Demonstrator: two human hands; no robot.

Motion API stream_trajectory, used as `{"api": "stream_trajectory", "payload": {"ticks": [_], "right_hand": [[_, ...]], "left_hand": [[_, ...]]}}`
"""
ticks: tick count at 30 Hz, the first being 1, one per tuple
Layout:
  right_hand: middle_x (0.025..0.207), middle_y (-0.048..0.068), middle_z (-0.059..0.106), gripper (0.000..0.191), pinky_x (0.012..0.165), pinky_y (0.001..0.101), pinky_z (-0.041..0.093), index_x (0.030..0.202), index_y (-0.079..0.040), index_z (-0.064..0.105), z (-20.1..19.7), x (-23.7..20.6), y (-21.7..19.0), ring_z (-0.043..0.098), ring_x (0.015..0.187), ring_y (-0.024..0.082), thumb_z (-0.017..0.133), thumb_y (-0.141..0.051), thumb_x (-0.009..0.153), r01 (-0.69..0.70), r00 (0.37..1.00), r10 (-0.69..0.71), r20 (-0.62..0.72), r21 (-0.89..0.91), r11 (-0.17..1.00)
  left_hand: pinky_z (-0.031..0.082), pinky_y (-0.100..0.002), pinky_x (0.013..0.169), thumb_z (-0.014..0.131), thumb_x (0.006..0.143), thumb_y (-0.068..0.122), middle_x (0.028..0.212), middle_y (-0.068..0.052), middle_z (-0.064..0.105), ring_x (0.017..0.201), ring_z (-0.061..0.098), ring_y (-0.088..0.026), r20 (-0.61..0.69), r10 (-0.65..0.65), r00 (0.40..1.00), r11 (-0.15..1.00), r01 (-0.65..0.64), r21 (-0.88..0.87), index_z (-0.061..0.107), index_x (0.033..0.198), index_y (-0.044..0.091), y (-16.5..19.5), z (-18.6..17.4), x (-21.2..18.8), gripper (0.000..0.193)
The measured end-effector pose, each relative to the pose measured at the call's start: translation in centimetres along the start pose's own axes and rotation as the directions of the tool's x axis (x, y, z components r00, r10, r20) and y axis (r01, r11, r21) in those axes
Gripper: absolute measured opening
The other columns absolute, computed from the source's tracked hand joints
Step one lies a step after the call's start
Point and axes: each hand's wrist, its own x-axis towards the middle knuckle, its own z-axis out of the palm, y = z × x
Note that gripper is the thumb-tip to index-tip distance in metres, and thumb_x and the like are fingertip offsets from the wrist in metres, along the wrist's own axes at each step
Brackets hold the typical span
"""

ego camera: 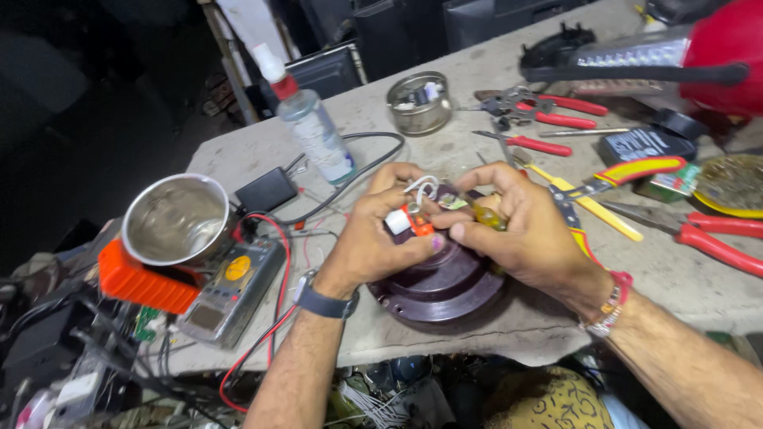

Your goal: The person uses a screwdriver to adjust and tighten screws on a small electronic component attached to a circular base. They repeatedly reposition the component and continue tightening the screws throughout the clip.

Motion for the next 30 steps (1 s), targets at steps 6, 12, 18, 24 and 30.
{"api": "stream_trajectory", "payload": {"ticks": [6, 12, 18, 24, 30], "right_hand": [[0.104, 0.015, 0.079, 0.042, 0.059, 0.0207, 0.046, 0.131, 0.002, 0.051, 1.1, -1.0, 0.6, 0.059, 0.074, 0.008, 0.07, 0.003, 0.093, 0.008, 0.997, -0.028, -0.075, -0.251, 0.968], [0.11, 0.014, 0.075, 0.034, 0.081, 0.0201, 0.058, 0.121, 0.001, 0.05, 2.1, -1.2, 1.0, 0.073, 0.1, 0.007, 0.066, -0.001, 0.091, 0.102, 0.99, -0.119, -0.073, -0.199, 0.975], [0.087, 0.007, 0.064, 0.022, 0.054, 0.0199, 0.045, 0.115, -0.008, 0.047, 0.3, -2.2, 1.1, 0.056, 0.061, 0.008, 0.06, -0.024, 0.109, 0.178, 0.907, -0.159, -0.39, 0.013, 0.984], [0.086, 0.005, 0.059, 0.023, 0.05, 0.0222, 0.042, 0.116, -0.008, 0.046, -0.6, -6.3, 1.8, 0.052, 0.061, 0.008, 0.06, -0.019, 0.103, -0.06, 0.933, 0.043, -0.356, -0.034, 0.998], [0.092, 0.005, 0.067, 0.028, 0.069, 0.0203, 0.049, 0.118, 0.001, 0.066, 1.3, -8.5, 1.4, 0.059, 0.08, 0.006, 0.073, 0.001, 0.091, 0.052, 0.934, -0.208, -0.29, -0.467, 0.883]], "left_hand": [[0.045, -0.038, 0.112, 0.085, 0.077, 0.024, 0.122, -0.007, 0.06, 0.123, 0.057, -0.025, -0.05, 0.095, 0.994, 0.987, -0.088, 0.133, 0.074, 0.1, 0.008, -0.2, -1.0, -1.1, 0.03], [0.045, -0.038, 0.109, 0.084, 0.078, 0.026, 0.121, -0.007, 0.058, 0.121, 0.054, -0.025, -0.074, 0.147, 0.986, 0.977, -0.133, 0.166, 0.071, 0.095, 0.008, -0.9, -0.9, -1.4, 0.028], [0.047, -0.034, 0.108, 0.082, 0.085, 0.024, 0.121, -0.007, 0.053, 0.119, 0.056, -0.023, 0.004, 0.069, 0.998, 0.998, -0.069, -0.005, 0.067, 0.101, 0.006, -1.1, -0.9, -1.4, 0.027], [0.049, -0.033, 0.105, 0.082, 0.083, 0.019, 0.119, -0.007, 0.054, 0.115, 0.059, -0.02, 0.014, 0.022, 1.0, 1.0, -0.021, -0.015, 0.067, 0.099, 0.006, -0.1, -0.6, -0.8, 0.025], [0.05, -0.033, 0.104, 0.083, 0.08, 0.017, 0.119, -0.007, 0.055, 0.114, 0.059, -0.02, 0.01, 0.019, 1.0, 1.0, -0.019, 0.022, 0.068, 0.098, 0.006, 0.0, -0.7, -0.7, 0.026]]}}
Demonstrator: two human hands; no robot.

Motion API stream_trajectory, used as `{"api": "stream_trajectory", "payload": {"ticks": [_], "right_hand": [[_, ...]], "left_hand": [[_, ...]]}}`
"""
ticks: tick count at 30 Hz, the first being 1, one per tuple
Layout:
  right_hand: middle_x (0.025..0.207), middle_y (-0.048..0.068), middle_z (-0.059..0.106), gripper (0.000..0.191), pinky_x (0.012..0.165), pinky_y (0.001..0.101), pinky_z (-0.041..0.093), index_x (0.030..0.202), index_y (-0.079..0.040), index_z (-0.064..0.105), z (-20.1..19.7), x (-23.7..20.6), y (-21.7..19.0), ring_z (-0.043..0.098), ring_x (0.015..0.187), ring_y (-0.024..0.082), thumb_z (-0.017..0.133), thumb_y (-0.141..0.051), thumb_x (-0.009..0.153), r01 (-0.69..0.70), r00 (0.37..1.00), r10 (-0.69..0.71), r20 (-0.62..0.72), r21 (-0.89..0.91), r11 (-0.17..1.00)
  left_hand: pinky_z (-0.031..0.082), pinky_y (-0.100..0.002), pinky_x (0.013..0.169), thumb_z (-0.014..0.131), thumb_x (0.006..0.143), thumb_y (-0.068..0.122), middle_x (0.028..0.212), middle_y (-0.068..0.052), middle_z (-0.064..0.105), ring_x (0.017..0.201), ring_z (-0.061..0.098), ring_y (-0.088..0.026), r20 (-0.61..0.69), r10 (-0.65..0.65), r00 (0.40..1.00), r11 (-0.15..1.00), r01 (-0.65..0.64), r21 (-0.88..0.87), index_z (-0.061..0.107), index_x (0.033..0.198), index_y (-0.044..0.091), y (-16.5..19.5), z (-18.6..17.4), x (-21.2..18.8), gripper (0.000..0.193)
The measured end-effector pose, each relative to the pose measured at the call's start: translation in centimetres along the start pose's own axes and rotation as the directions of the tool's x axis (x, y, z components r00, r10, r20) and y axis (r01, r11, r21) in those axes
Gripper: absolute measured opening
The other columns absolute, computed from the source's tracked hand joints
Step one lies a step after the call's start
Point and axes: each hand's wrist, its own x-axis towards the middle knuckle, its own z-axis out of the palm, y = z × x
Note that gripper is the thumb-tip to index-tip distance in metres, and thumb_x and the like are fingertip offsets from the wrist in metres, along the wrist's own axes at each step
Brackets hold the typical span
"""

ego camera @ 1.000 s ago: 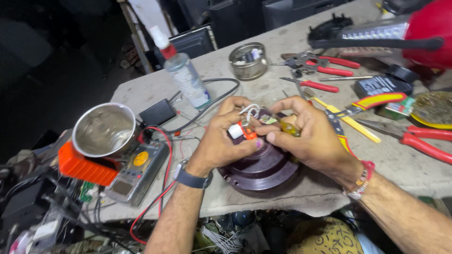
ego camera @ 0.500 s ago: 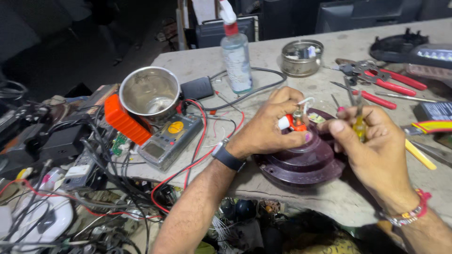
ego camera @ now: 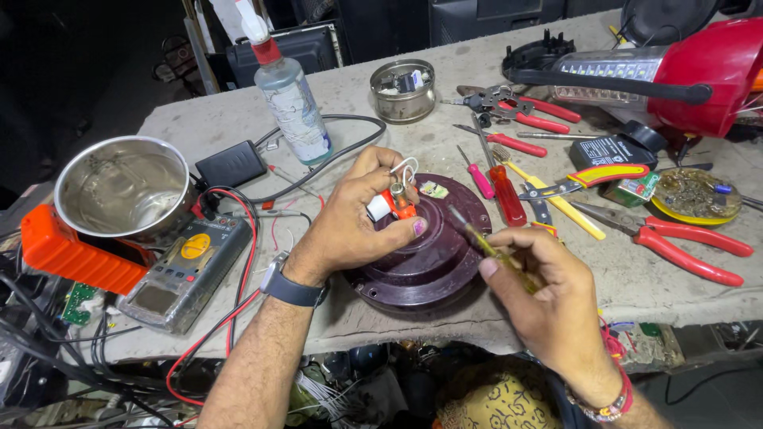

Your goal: The person uses a screwdriver to adjust and tighten screws on a small electronic component attached to a circular base. They repeatedly reposition the component and continue tightening the screws throughout the clip.

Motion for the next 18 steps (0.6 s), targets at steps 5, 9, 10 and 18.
{"api": "stream_trajectory", "payload": {"ticks": [5, 9, 10, 18], "right_hand": [[0.098, 0.006, 0.073, 0.025, 0.069, 0.0211, 0.053, 0.109, 0.0, 0.074, 0.5, 0.3, -1.7, 0.068, 0.081, 0.009, 0.079, -0.002, 0.084, 0.171, 0.984, -0.179, -0.012, -0.239, 0.956], [0.102, 0.007, 0.073, 0.026, 0.072, 0.0213, 0.056, 0.11, 0.0, 0.074, 1.0, 0.6, -2.0, 0.071, 0.086, 0.01, 0.08, -0.002, 0.084, 0.217, 0.974, -0.225, -0.006, -0.233, 0.948], [0.102, 0.007, 0.073, 0.026, 0.071, 0.0215, 0.056, 0.109, 0.0, 0.075, 1.2, 0.6, -2.0, 0.07, 0.085, 0.01, 0.08, -0.002, 0.084, 0.217, 0.974, -0.225, -0.008, -0.237, 0.947], [0.105, 0.009, 0.073, 0.026, 0.071, 0.0226, 0.056, 0.109, 0.001, 0.074, 1.8, 0.4, -2.0, 0.07, 0.086, 0.012, 0.08, 0.0, 0.083, 0.25, 0.963, -0.266, -0.029, -0.254, 0.934]], "left_hand": [[0.05, -0.033, 0.104, 0.083, 0.079, 0.016, 0.118, -0.008, 0.055, 0.114, 0.059, -0.02, 0.01, 0.017, 1.0, 1.0, -0.017, -0.003, 0.068, 0.098, 0.006, -0.2, 0.0, 0.1, 0.026], [0.052, -0.033, 0.102, 0.081, 0.078, 0.013, 0.119, -0.008, 0.056, 0.113, 0.061, -0.02, 0.002, 0.034, 0.999, 0.999, -0.034, 0.032, 0.068, 0.099, 0.005, -0.5, 0.1, 0.0, 0.026], [0.052, -0.033, 0.102, 0.081, 0.078, 0.013, 0.119, -0.008, 0.056, 0.113, 0.061, -0.02, 0.002, 0.033, 0.999, 0.999, -0.033, 0.03, 0.068, 0.099, 0.005, -0.5, 0.0, 0.0, 0.026], [0.053, -0.033, 0.101, 0.08, 0.08, 0.013, 0.119, -0.009, 0.056, 0.113, 0.062, -0.02, -0.001, 0.026, 1.0, 1.0, -0.026, 0.005, 0.068, 0.099, 0.005, -0.5, -0.1, -0.3, 0.024]]}}
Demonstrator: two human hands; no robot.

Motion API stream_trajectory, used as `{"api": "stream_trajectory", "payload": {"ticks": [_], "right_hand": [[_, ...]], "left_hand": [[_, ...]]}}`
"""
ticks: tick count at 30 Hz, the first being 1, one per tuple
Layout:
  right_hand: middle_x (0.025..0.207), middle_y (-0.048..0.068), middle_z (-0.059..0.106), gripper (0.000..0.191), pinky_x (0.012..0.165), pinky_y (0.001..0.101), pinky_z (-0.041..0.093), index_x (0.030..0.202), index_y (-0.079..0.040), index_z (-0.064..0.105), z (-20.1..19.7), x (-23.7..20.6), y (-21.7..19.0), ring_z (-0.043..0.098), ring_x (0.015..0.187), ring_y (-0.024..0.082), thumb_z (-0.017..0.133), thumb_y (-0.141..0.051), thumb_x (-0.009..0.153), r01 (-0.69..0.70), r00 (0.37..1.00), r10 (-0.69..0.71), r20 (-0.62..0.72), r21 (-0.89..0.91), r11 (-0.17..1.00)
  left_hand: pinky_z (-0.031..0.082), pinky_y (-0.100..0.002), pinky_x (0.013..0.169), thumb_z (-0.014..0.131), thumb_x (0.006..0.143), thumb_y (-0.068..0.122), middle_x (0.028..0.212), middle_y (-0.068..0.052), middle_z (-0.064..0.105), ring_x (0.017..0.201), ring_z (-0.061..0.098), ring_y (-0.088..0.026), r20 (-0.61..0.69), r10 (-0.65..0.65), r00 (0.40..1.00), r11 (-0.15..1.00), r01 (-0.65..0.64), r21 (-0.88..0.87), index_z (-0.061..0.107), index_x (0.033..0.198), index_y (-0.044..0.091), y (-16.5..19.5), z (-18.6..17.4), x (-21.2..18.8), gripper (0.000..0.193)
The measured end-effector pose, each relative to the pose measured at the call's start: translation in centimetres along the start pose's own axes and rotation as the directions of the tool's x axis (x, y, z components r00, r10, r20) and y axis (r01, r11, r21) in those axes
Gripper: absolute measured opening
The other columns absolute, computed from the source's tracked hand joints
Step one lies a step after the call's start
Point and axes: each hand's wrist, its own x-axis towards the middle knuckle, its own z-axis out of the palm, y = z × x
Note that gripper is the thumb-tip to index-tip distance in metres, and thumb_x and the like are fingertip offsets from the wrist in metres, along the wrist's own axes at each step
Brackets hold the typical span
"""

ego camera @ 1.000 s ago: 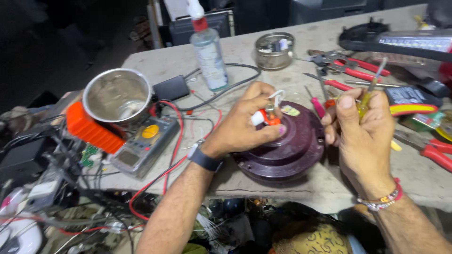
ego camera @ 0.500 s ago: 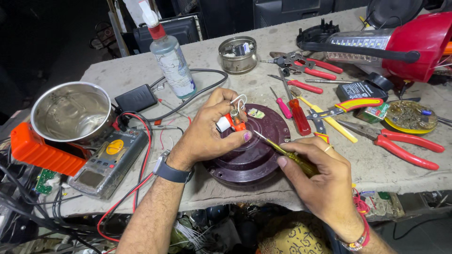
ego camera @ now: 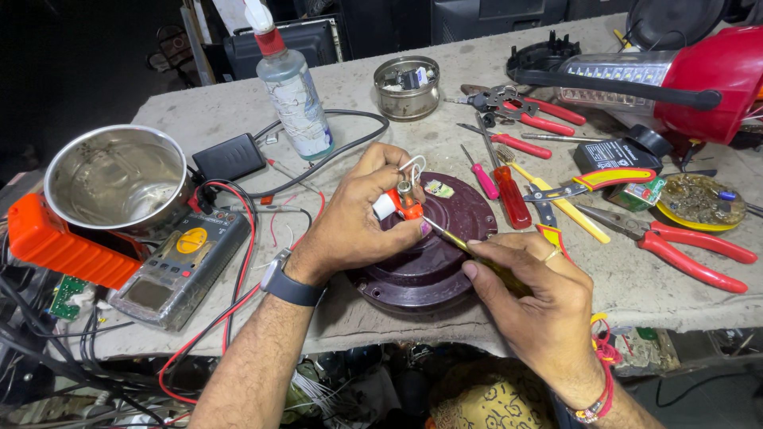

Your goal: The person uses a screwdriver to adjust and tighten screws on a small electronic component attached to a circular base. They repeatedly reposition the component and continue tightening the screws throughout the clip.

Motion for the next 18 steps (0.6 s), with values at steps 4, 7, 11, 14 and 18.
{"api": "stream_trajectory", "payload": {"ticks": [4, 7, 11, 14, 18], "right_hand": [[0.103, 0.009, 0.072, 0.027, 0.074, 0.0239, 0.056, 0.109, 0.001, 0.073, 0.0, 0.1, -0.5, 0.07, 0.088, 0.014, 0.08, 0.001, 0.084, 0.05, 0.999, -0.049, 0.013, -0.051, 0.997], [0.1, 0.009, 0.071, 0.026, 0.076, 0.0251, 0.056, 0.11, 0.002, 0.073, 0.0, 0.4, -1.1, 0.07, 0.087, 0.015, 0.079, 0.001, 0.084, 0.073, 0.997, -0.072, 0.013, -0.085, 0.994], [0.096, 0.01, 0.07, 0.025, 0.067, 0.0253, 0.055, 0.11, 0.002, 0.073, 0.0, 0.8, -2.4, 0.07, 0.078, 0.016, 0.078, 0.0, 0.085, 0.088, 0.996, -0.085, 0.028, -0.119, 0.989], [0.087, 0.011, 0.07, 0.022, 0.059, 0.0292, 0.052, 0.109, 0.0, 0.074, -0.3, 1.4, -3.2, 0.069, 0.066, 0.02, 0.076, -0.002, 0.087, 0.083, 0.994, -0.066, 0.085, -0.218, 0.972], [0.08, 0.013, 0.069, 0.018, 0.052, 0.0366, 0.049, 0.104, -0.001, 0.074, -1.1, 2.6, -3.8, 0.066, 0.059, 0.031, 0.075, -0.005, 0.087, 0.245, 0.963, -0.175, 0.204, -0.406, 0.88]], "left_hand": [[0.053, -0.033, 0.101, 0.081, 0.079, 0.013, 0.119, -0.009, 0.055, 0.113, 0.061, -0.021, -0.01, 0.023, 1.0, 1.0, -0.022, 0.014, 0.068, 0.098, 0.004, 0.0, 0.0, -0.1, 0.025], [0.053, -0.033, 0.099, 0.081, 0.079, 0.013, 0.118, -0.01, 0.055, 0.112, 0.061, -0.021, -0.008, 0.012, 1.0, 1.0, -0.012, 0.003, 0.067, 0.097, 0.004, -0.1, 0.0, -0.1, 0.024], [0.053, -0.033, 0.099, 0.08, 0.079, 0.011, 0.117, -0.01, 0.055, 0.111, 0.06, -0.022, -0.018, 0.029, 0.999, 0.999, -0.028, 0.016, 0.066, 0.097, 0.003, -0.2, 0.2, -0.1, 0.024], [0.052, -0.034, 0.098, 0.078, 0.079, 0.01, 0.118, -0.011, 0.054, 0.112, 0.059, -0.023, -0.021, 0.05, 0.999, 0.999, -0.05, 0.022, 0.065, 0.1, 0.003, -0.2, 0.2, -0.1, 0.025], [0.052, -0.034, 0.097, 0.076, 0.079, 0.009, 0.119, -0.012, 0.055, 0.111, 0.06, -0.023, -0.032, 0.03, 0.999, 0.998, -0.029, 0.053, 0.064, 0.1, 0.003, 0.0, 0.3, -0.3, 0.025]]}}
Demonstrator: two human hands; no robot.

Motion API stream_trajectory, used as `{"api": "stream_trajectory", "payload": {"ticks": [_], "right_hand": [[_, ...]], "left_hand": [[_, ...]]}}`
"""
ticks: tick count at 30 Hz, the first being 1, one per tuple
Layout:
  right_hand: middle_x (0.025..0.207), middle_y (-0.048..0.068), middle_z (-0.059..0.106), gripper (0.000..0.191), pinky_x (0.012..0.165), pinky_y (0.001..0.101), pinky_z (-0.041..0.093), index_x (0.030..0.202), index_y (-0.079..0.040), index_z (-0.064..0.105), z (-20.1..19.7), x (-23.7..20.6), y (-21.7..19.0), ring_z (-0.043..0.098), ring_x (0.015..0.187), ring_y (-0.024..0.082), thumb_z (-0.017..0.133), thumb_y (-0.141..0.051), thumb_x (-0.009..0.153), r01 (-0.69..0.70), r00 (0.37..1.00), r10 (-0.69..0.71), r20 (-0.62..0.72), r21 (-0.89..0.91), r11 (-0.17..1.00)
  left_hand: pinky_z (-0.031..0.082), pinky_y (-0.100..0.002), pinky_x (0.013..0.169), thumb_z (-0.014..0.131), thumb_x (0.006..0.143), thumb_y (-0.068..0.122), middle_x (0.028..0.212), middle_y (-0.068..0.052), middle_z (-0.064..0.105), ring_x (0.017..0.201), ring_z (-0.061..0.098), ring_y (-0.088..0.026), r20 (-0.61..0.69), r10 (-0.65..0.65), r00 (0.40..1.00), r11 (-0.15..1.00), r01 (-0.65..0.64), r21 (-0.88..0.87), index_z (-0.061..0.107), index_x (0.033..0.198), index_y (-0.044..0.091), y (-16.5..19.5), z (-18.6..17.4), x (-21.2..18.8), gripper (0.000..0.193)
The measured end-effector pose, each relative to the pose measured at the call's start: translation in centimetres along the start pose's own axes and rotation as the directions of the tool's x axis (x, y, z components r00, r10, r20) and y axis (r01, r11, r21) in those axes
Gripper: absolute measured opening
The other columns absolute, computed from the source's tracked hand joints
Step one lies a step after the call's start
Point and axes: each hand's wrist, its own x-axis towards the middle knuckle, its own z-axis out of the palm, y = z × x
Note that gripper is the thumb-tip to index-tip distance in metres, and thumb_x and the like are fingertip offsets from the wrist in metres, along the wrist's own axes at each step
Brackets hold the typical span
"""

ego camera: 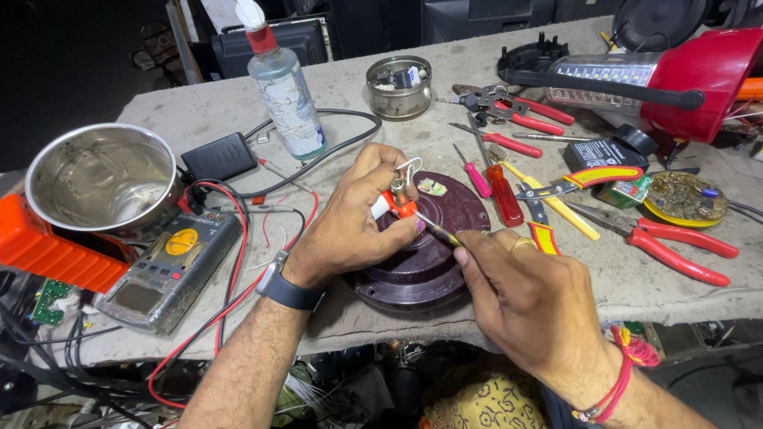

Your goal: The person uses a screwdriver to adjust and tighten screws on a small electronic component attached to a circular base. They repeatedly reposition the component and continue tightening the screws throughout the clip.

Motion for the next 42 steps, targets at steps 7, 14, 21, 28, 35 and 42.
{"api": "stream_trajectory", "payload": {"ticks": [7, 14, 21, 28, 35, 42], "right_hand": [[0.079, 0.013, 0.059, 0.017, 0.054, 0.0393, 0.05, 0.095, -0.003, 0.065, -1.0, 0.9, -0.4, 0.065, 0.063, 0.031, 0.075, -0.007, 0.082, -0.054, 0.998, 0.052, 0.028, 0.096, 0.994], [0.073, 0.012, 0.063, 0.012, 0.051, 0.0449, 0.048, 0.093, -0.007, 0.066, 0.1, 0.3, -0.5, 0.066, 0.063, 0.037, 0.076, -0.014, 0.091, -0.107, 0.991, 0.112, 0.078, -0.065, 0.992], [0.082, 0.019, 0.064, 0.017, 0.06, 0.0456, 0.051, 0.097, -0.004, 0.062, -0.3, 0.2, -0.3, 0.067, 0.072, 0.038, 0.071, -0.016, 0.087, 0.009, 0.991, 0.002, 0.133, -0.082, 0.997], [0.077, 0.01, 0.072, 0.015, 0.058, 0.0392, 0.053, 0.105, -0.008, 0.07, -0.1, 1.0, 0.3, 0.072, 0.068, 0.03, 0.07, -0.018, 0.094, -0.245, 0.948, 0.211, 0.236, 0.123, 0.962], [0.076, 0.015, 0.068, 0.015, 0.054, 0.0451, 0.049, 0.091, -0.005, 0.066, -0.7, 0.5, -0.5, 0.068, 0.065, 0.036, 0.073, -0.018, 0.085, -0.066, 0.989, 0.074, 0.132, -0.064, 0.996], [0.076, 0.016, 0.067, 0.025, 0.05, 0.0445, 0.049, 0.1, 0.001, 0.063, -0.7, 1.1, -0.5, 0.067, 0.063, 0.037, 0.075, -0.017, 0.087, -0.107, 0.98, 0.102, 0.172, 0.023, 0.994]], "left_hand": [[0.051, -0.035, 0.096, 0.076, 0.078, 0.011, 0.118, -0.014, 0.055, 0.11, 0.06, -0.027, -0.019, 0.025, 1.0, 0.998, -0.024, 0.052, 0.062, 0.099, 0.001, 0.2, 0.1, -0.1, 0.026], [0.051, -0.035, 0.095, 0.074, 0.079, 0.012, 0.117, -0.014, 0.055, 0.109, 0.06, -0.027, -0.02, 0.007, 1.0, 0.999, -0.007, 0.031, 0.062, 0.099, 0.0, 0.1, 0.1, -0.3, 0.027], [0.051, -0.035, 0.095, 0.073, 0.078, 0.008, 0.117, -0.014, 0.054, 0.108, 0.06, -0.027, -0.034, 0.038, 0.999, 0.999, -0.037, 0.034, 0.061, 0.1, 0.0, 0.1, 0.1, -0.5, 0.026], [0.052, -0.033, 0.09, 0.073, 0.079, 0.006, 0.116, -0.013, 0.055, 0.104, 0.061, -0.025, -0.018, 0.027, 0.999, 1.0, -0.027, -0.004, 0.061, 0.101, -0.001, 0.3, 0.0, -0.4, 0.026], [0.052, -0.034, 0.089, 0.072, 0.081, 0.007, 0.115, -0.013, 0.055, 0.103, 0.062, -0.025, -0.026, -0.001, 1.0, 1.0, 0.001, -0.002, 0.061, 0.102, 0.0, 0.5, 0.2, -0.6, 0.025], [0.052, -0.034, 0.088, 0.071, 0.082, 0.007, 0.114, -0.013, 0.056, 0.101, 0.062, -0.024, -0.018, 0.014, 1.0, 1.0, -0.014, -0.001, 0.061, 0.102, -0.001, 0.6, 0.1, -0.4, 0.024]]}}
